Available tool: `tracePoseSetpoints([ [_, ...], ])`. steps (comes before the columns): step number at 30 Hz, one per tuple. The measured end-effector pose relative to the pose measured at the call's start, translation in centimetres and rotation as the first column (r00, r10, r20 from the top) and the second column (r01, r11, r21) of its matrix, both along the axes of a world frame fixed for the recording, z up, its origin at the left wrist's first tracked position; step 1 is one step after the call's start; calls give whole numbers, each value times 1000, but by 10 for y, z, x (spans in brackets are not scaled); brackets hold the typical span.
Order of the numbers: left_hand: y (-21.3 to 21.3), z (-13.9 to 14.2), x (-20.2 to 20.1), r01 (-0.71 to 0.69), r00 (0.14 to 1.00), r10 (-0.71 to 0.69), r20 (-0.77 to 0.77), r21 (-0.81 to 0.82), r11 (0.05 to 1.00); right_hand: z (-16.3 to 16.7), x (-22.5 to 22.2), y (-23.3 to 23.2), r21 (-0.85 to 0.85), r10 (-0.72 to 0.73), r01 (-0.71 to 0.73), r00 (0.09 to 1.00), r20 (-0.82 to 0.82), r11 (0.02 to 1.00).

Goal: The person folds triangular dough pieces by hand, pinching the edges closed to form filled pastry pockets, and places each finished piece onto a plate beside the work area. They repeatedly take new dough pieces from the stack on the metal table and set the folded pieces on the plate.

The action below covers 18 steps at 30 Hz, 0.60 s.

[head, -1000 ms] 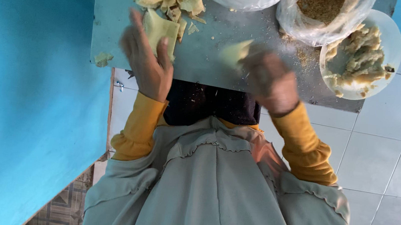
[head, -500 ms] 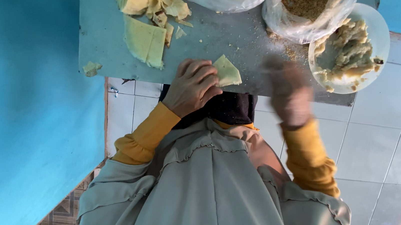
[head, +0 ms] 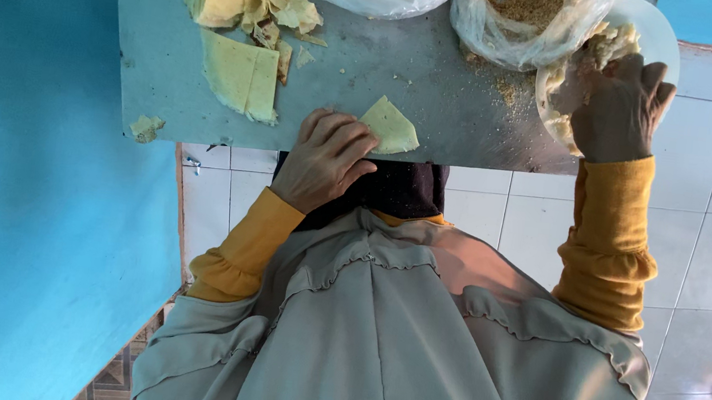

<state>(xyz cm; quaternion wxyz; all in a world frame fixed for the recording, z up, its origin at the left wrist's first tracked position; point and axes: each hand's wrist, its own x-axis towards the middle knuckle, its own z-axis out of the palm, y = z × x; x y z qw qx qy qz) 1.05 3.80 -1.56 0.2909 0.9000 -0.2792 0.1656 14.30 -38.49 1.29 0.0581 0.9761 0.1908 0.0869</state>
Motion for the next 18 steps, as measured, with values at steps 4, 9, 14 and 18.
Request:
tracePoseSetpoints([
  [4, 0, -2, 1, 28, 1000, -27, 11, -37, 999, 19, 0, 2, 66, -31, 34, 999, -33, 997],
  [9, -3, -5, 2, 39, 999, -40, -10, -93, 995, 61, -17, 40, 302, 48, -33, 998, -43, 953],
  [14, -5, -7, 2, 28, 999, -27, 18, -93, 995, 49, -51, 139, 551, 419, -367, 907, 34, 749],
  [18, -6, -9, 2, 20, 1000, -20, -4, -101, 995, 32, -66, 185, 291, 467, -448, 884, 6, 845],
])
